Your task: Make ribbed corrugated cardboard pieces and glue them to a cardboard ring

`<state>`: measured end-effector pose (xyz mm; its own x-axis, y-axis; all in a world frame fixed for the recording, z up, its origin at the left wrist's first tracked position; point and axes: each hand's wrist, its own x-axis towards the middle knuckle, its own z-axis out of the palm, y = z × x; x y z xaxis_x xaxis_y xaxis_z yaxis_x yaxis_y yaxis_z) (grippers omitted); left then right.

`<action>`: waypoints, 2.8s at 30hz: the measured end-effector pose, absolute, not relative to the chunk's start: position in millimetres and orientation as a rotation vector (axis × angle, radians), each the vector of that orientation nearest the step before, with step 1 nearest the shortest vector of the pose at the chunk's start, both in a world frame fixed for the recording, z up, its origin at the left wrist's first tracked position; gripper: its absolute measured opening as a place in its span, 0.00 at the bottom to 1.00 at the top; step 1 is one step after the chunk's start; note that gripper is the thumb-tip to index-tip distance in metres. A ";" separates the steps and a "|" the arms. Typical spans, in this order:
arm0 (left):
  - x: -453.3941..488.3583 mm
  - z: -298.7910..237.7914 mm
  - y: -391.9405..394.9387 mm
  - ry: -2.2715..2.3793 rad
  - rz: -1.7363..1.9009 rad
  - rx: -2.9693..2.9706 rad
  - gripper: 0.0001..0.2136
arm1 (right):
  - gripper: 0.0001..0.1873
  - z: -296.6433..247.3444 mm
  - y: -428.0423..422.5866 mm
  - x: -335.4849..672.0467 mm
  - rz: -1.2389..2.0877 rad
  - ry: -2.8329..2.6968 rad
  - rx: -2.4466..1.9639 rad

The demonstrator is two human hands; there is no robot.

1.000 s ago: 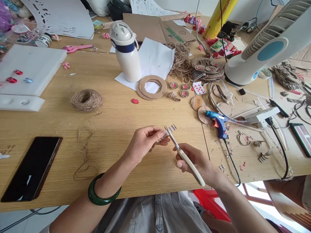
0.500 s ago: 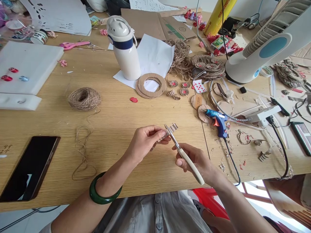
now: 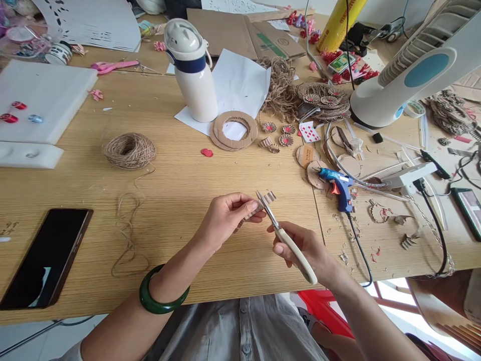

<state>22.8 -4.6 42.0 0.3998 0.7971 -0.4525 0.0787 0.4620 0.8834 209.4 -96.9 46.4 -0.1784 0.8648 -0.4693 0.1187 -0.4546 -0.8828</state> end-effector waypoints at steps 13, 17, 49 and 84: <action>24.8 42.6 -3.9 1.077 0.572 0.972 0.07 | 0.26 45.0 -97.7 211.0 1.688 -1.171 -1.522; 25.3 43.9 -4.2 1.072 0.572 0.975 0.06 | 0.26 44.2 -97.5 211.3 1.687 -1.175 -1.522; 2.1 36.7 14.4 1.072 1.097 0.825 0.09 | 0.06 39.8 -96.5 164.4 0.079 -2.376 -1.810; 17.2 24.7 -6.0 1.016 0.816 0.861 0.14 | 0.19 32.8 -7.3 171.3 1.450 -1.051 -1.322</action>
